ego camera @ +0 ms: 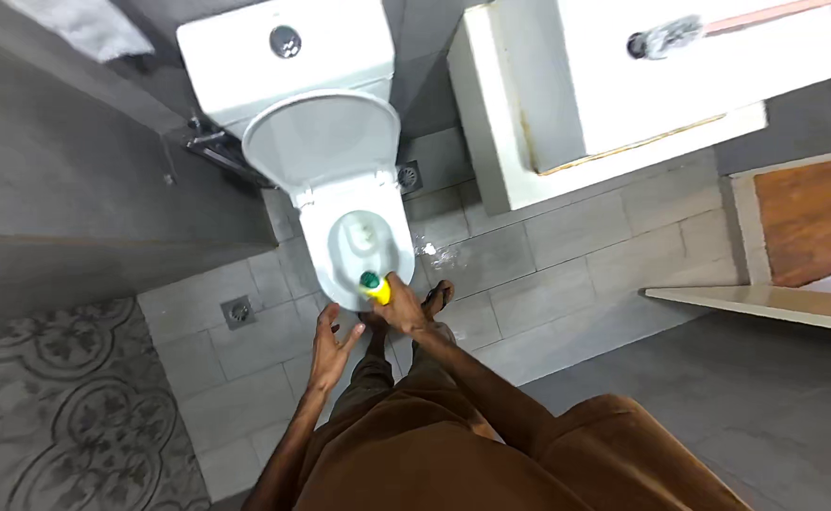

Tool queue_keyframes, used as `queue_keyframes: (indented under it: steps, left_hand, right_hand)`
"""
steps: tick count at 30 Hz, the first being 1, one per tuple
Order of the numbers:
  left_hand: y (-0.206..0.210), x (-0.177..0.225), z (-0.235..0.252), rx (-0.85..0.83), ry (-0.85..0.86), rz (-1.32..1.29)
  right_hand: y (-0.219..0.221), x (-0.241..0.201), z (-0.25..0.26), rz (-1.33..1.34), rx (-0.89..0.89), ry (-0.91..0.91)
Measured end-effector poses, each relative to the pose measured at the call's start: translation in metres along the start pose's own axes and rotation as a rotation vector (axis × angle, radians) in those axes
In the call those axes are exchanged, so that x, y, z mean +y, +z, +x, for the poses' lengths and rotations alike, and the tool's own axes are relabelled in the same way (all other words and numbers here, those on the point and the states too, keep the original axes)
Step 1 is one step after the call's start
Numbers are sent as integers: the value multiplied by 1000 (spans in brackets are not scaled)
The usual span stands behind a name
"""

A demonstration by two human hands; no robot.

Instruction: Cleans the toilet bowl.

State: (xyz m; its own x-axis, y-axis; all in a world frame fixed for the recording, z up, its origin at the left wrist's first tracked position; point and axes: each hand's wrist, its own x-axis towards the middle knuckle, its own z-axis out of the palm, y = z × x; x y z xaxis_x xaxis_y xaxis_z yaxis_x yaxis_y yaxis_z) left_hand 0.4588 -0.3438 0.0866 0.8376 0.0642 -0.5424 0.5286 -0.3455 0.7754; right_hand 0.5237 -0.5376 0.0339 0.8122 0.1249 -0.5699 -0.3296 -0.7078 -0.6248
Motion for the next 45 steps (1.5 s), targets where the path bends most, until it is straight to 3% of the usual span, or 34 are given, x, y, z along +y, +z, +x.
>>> queue_keyframes:
  steps: [4, 7, 12, 16, 20, 22, 26, 32, 34, 39, 42, 45]
  left_hand:
    - [59, 93, 11, 246, 361, -272]
    - [87, 162, 19, 343, 493, -315]
    - [146, 240, 46, 191, 542, -441]
    - [208, 280, 53, 61, 575, -464]
    - [260, 305, 57, -24, 574, -519]
    - [274, 314, 72, -64, 506, -522]
    - [294, 326, 127, -84, 357, -602]
    - [352, 360, 215, 10, 419, -576]
    - [368, 368, 240, 14, 470, -550]
    - [381, 381, 270, -33, 556, -580]
    - [377, 376, 267, -93, 590, -499]
    - [371, 365, 254, -143, 515, -305]
  right_hand:
    - [-56, -40, -27, -9, 163, -281]
    - [-104, -46, -35, 27, 348, -381]
    - [-196, -23, -40, 92, 636, -497]
    - [-257, 20, -51, 55, 743, -545]
    - [-291, 60, -51, 75, 817, -531]
    - [-307, 73, -42, 68, 744, -477]
    - [-358, 106, -18, -10, 493, -478]
    - [-449, 200, -26, -126, 455, -277]
    - [-472, 232, -33, -77, 514, -195]
    - [-488, 309, -43, 120, 902, -23]
    - [-499, 338, -31, 229, 1061, 79]
    - [-527, 358, -6, 288, 1117, 102]
